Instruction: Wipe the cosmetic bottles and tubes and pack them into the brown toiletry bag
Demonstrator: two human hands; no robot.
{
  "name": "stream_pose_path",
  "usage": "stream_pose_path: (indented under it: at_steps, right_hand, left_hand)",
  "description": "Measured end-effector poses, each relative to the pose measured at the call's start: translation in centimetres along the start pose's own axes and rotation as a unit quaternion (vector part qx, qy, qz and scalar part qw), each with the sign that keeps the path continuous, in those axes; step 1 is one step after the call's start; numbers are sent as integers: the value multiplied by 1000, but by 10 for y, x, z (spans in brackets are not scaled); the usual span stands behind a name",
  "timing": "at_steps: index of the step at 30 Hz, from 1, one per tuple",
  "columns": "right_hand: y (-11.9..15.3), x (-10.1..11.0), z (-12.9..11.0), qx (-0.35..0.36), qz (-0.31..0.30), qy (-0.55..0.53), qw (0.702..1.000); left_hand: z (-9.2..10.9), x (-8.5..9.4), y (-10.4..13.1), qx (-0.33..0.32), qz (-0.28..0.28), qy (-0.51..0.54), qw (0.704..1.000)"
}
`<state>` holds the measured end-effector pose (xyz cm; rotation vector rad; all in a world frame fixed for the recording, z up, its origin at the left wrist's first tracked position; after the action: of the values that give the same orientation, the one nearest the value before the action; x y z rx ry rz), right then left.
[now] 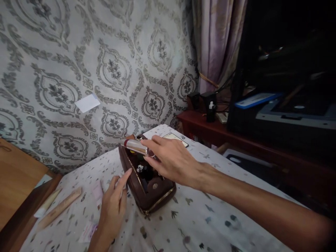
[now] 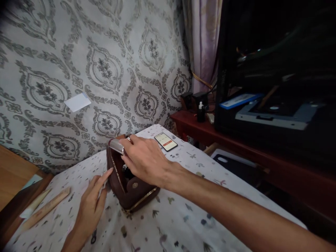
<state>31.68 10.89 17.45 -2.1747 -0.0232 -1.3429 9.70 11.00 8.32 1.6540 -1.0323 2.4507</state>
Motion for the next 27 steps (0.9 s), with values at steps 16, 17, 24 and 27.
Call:
stream_pose_path:
  at_steps: [16,17,24,27]
  right_hand:
    - [-28,-14,-21,34,-97,89,991]
    - [-31,-17,-22,39,-98,91,990]
    - [-51,-39,-31,72,-121,105,984]
    - [-58,-52,-33,79,-133,108,982]
  left_hand:
    - [-8,-10,8,-7,2,31,999]
    - [-8,-10,8,-7,-1,35,999]
    - [-5,-10,7,12,1,69,998]
    - [-8,-11,8,14,-1,76,997]
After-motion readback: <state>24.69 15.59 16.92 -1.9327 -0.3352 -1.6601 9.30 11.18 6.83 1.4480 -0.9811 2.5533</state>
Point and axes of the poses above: each hand's wrist, its own y-axis away from the middle knuckle, its own x-axis out of the back of the hand, z = x × y, the point moved 5 cm from there along -y, towards the middle knuckle, and after that the axes turned 7 degrees about -y, right-handed, at the moved point
